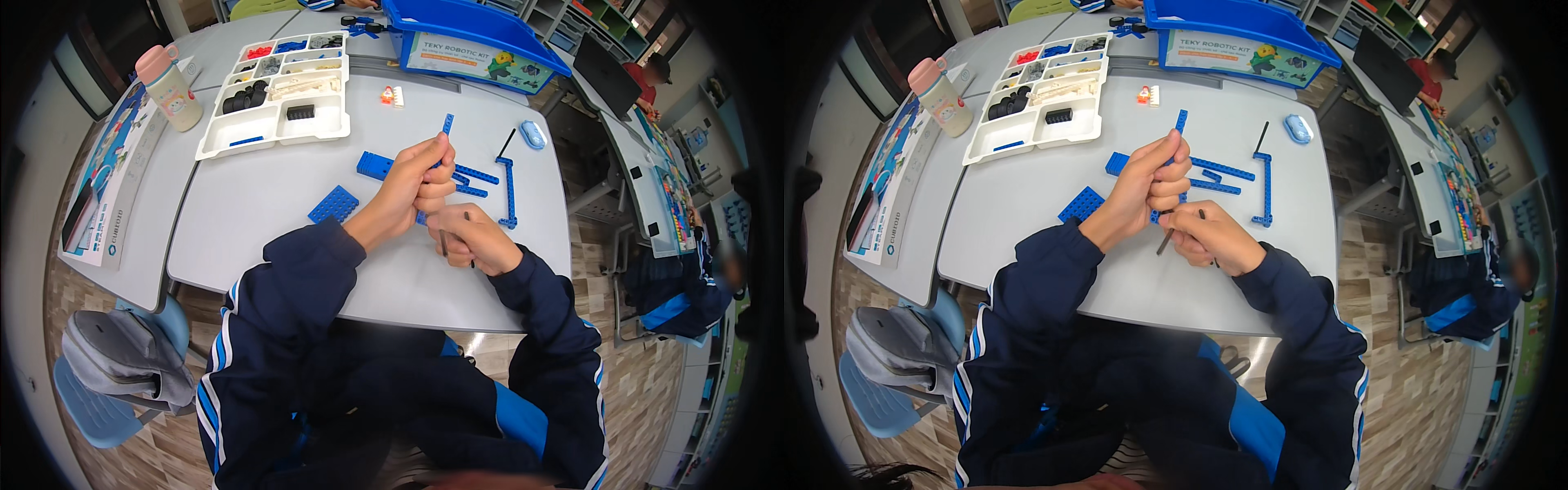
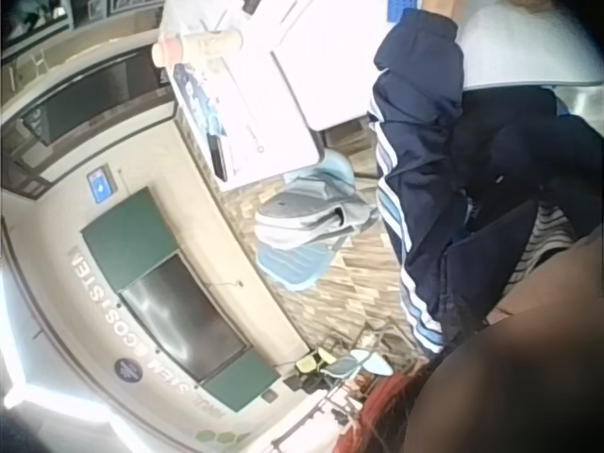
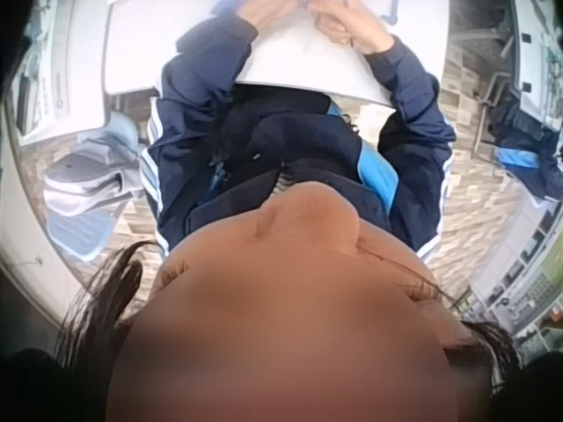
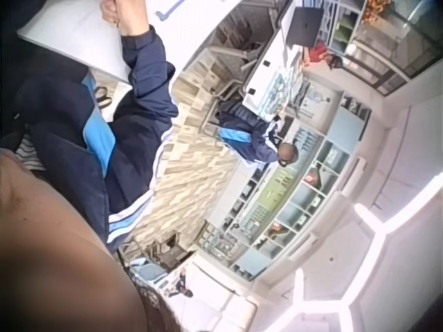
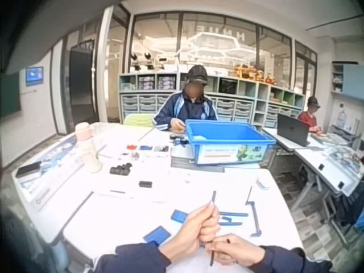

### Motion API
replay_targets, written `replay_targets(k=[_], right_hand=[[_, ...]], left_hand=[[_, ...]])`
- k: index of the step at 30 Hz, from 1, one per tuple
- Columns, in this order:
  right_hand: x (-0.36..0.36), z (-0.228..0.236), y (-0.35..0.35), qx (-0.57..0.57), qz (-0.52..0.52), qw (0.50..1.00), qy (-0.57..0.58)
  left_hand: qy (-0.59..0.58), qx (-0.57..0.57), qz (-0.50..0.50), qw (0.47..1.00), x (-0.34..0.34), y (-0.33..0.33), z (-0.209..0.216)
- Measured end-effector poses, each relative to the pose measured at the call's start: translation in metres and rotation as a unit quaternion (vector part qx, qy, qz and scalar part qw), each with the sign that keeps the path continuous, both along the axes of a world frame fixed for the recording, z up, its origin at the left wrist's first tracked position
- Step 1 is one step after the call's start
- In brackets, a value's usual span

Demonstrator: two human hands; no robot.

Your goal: The person assembles a small structure using blue and white plastic pieces and black rods. They connect beams and plates, insert rods into a frame, and repeatedly pick up and place components on the table. The assembly remains incomplete by the end of the clip.

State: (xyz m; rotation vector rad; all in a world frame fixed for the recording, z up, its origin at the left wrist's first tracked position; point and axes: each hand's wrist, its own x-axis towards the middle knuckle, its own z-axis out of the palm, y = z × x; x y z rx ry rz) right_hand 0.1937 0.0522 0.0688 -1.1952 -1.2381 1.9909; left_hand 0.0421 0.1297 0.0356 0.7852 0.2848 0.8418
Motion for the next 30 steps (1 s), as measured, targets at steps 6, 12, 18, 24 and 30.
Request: replay_targets(k=[6,12,18,24,30], right_hand=[[-0.002,0.024,-0.043,0.135,-0.005,0.991,0.022],[0.016,0.012,-0.017,0.205,-0.119,0.970,-0.058],[0.023,-0.007,-0.002,0.247,-0.172,0.950,-0.082],[0.042,-0.019,0.021,0.267,-0.243,0.930,-0.069],[0.050,-0.020,0.025,0.209,-0.253,0.944,-0.037]], left_hand=[[0.034,0.045,0.169,0.984,-0.036,0.045,0.002],[0.434,0.500,0.232,0.713,-0.010,0.040,-0.027],[0.451,0.604,0.252,0.607,-0.012,0.030,-0.033],[0.352,0.523,0.199,0.751,-0.007,0.008,-0.012],[0.276,0.296,0.029,0.914,0.005,-0.015,-0.006]])
